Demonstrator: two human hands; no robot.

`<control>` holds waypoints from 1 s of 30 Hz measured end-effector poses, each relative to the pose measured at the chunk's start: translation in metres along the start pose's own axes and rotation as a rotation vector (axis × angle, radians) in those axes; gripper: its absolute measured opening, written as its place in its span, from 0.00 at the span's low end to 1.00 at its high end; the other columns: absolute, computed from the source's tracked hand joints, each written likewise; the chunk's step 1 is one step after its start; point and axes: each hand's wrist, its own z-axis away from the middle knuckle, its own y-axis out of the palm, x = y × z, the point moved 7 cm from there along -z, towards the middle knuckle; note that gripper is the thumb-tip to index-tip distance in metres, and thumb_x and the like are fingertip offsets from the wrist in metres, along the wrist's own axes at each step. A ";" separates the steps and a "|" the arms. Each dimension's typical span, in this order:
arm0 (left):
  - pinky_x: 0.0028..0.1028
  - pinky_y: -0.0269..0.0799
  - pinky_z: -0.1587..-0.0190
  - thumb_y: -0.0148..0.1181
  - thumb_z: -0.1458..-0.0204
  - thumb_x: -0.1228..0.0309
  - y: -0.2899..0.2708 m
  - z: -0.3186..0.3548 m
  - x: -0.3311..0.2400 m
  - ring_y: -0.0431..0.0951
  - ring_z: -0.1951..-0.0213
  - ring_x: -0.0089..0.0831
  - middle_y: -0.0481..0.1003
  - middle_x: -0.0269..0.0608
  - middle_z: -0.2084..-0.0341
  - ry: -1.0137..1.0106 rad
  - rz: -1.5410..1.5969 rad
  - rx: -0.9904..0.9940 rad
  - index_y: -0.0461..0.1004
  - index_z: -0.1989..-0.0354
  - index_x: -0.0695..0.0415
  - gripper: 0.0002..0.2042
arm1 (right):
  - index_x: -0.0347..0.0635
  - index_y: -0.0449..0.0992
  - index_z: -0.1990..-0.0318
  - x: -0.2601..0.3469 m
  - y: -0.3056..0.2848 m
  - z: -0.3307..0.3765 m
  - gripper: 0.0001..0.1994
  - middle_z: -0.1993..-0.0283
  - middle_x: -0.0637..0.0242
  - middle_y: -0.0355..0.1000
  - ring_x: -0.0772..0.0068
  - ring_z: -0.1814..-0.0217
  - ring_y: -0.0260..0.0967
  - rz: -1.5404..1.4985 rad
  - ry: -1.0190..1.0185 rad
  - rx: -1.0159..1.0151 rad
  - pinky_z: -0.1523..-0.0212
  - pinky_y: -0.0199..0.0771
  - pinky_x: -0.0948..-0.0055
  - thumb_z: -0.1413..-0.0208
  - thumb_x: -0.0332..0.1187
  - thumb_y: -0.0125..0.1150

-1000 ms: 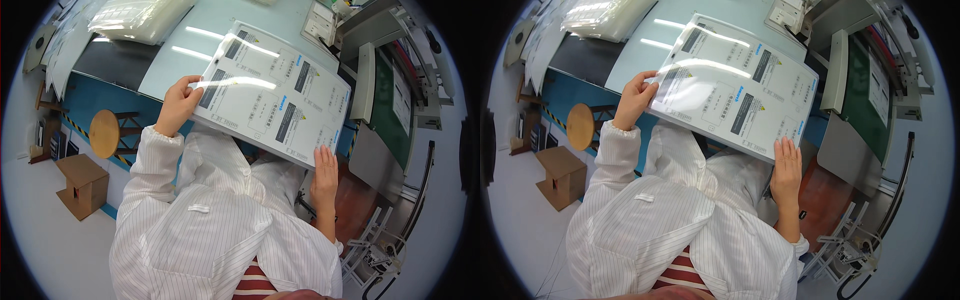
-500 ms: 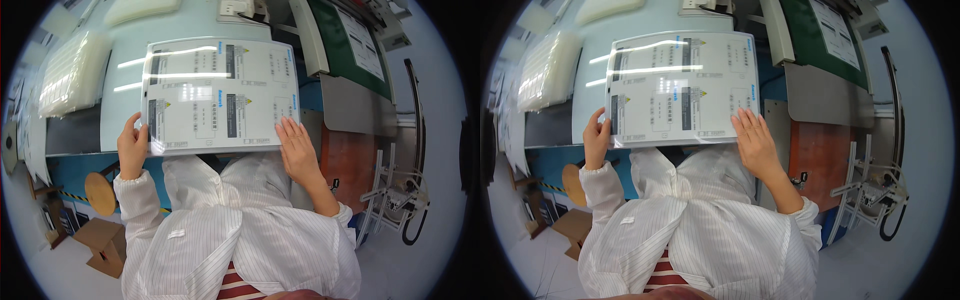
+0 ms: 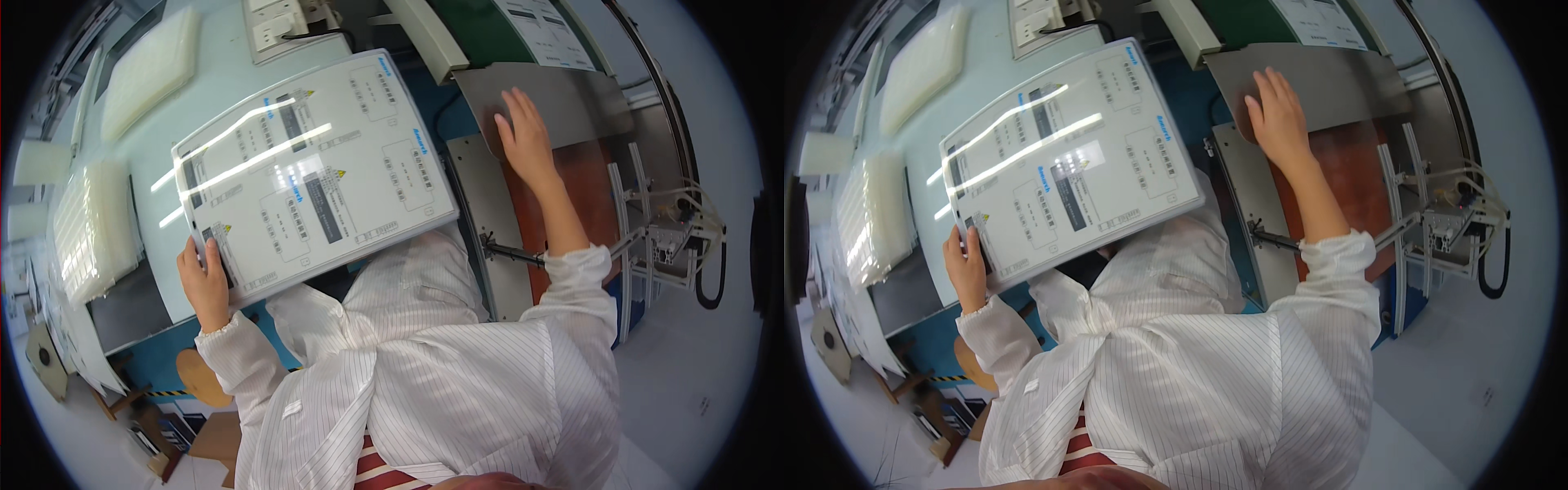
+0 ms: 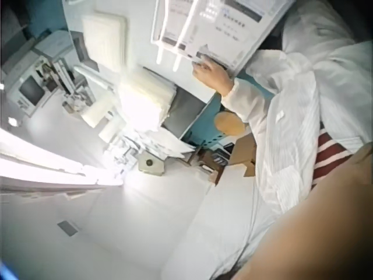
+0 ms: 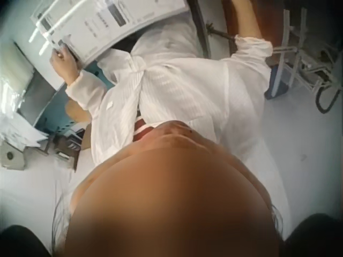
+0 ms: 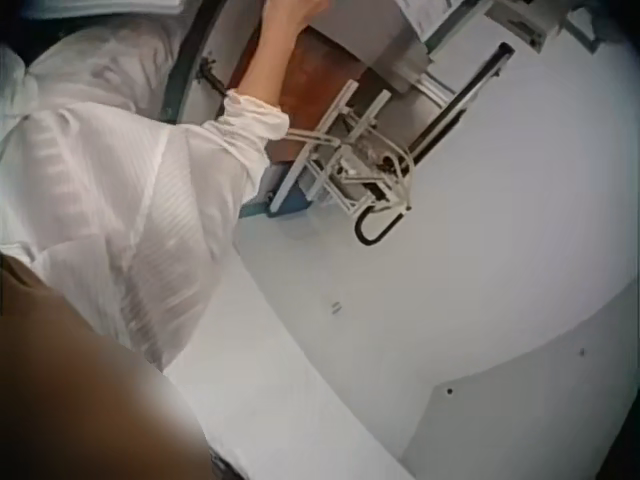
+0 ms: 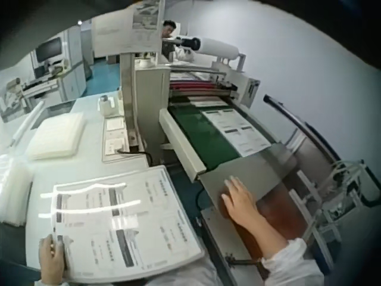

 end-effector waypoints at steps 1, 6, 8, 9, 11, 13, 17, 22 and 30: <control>0.30 0.69 0.57 0.54 0.41 0.60 0.001 -0.002 -0.002 0.72 0.61 0.35 0.72 0.50 0.57 0.043 -0.045 -0.047 0.70 0.46 0.66 0.22 | 0.36 0.63 0.39 -0.025 0.005 -0.005 0.23 0.34 0.47 0.58 0.47 0.31 0.52 0.105 0.061 -0.038 0.34 0.52 0.55 0.38 0.38 0.49; 0.30 0.68 0.53 0.53 0.39 0.58 0.005 0.000 0.004 0.73 0.56 0.39 0.70 0.52 0.53 0.031 0.034 -0.088 0.68 0.45 0.67 0.24 | 0.37 0.57 0.35 -0.130 0.027 -0.025 0.27 0.31 0.44 0.49 0.43 0.27 0.42 0.316 0.291 -0.110 0.31 0.45 0.49 0.37 0.44 0.45; 0.28 0.67 0.54 0.53 0.39 0.58 0.005 0.000 0.006 0.72 0.56 0.36 0.69 0.51 0.52 0.018 0.012 -0.075 0.68 0.45 0.67 0.24 | 0.38 0.57 0.35 -0.165 0.029 -0.027 0.28 0.30 0.44 0.48 0.44 0.26 0.41 0.310 0.486 -0.163 0.31 0.41 0.46 0.37 0.46 0.43; 0.26 0.66 0.56 0.53 0.39 0.59 0.005 -0.002 0.007 0.70 0.60 0.33 0.69 0.47 0.55 0.013 0.016 -0.088 0.68 0.44 0.67 0.23 | 0.38 0.57 0.35 -0.173 0.029 -0.031 0.28 0.30 0.44 0.48 0.44 0.26 0.41 0.311 0.483 -0.187 0.31 0.41 0.46 0.37 0.46 0.43; 0.26 0.66 0.56 0.53 0.39 0.60 0.007 -0.002 0.010 0.69 0.61 0.31 0.69 0.45 0.57 0.001 0.054 -0.088 0.68 0.44 0.66 0.23 | 0.38 0.58 0.36 -0.190 0.033 -0.039 0.28 0.31 0.44 0.50 0.44 0.27 0.41 0.315 0.544 -0.163 0.31 0.41 0.46 0.37 0.46 0.44; 0.25 0.64 0.58 0.54 0.40 0.61 0.009 -0.001 0.017 0.65 0.64 0.26 0.67 0.39 0.62 -0.083 0.218 -0.115 0.68 0.42 0.64 0.22 | 0.38 0.59 0.36 -0.195 0.035 -0.045 0.27 0.31 0.45 0.51 0.45 0.27 0.42 0.321 0.532 -0.181 0.31 0.40 0.46 0.37 0.46 0.43; 0.22 0.62 0.57 0.54 0.40 0.63 0.014 0.001 0.021 0.63 0.62 0.23 0.65 0.36 0.59 -0.137 0.339 -0.121 0.67 0.42 0.64 0.22 | 0.38 0.60 0.37 -0.202 0.037 -0.057 0.26 0.32 0.47 0.54 0.47 0.27 0.43 0.320 0.560 -0.163 0.31 0.40 0.46 0.37 0.46 0.43; 0.22 0.66 0.56 0.53 0.40 0.64 0.015 -0.001 0.026 0.68 0.59 0.23 0.69 0.40 0.55 -0.229 0.397 -0.102 0.66 0.42 0.65 0.22 | 0.39 0.59 0.36 -0.204 0.038 -0.066 0.26 0.31 0.49 0.53 0.50 0.26 0.43 0.353 0.565 -0.168 0.30 0.39 0.47 0.37 0.46 0.43; 0.22 0.66 0.58 0.54 0.40 0.64 0.015 -0.001 0.023 0.68 0.61 0.22 0.69 0.39 0.56 -0.197 0.389 -0.129 0.66 0.42 0.64 0.21 | 0.38 0.53 0.33 -0.203 0.034 -0.063 0.32 0.28 0.50 0.47 0.51 0.25 0.38 0.249 0.682 -0.118 0.29 0.35 0.48 0.37 0.51 0.38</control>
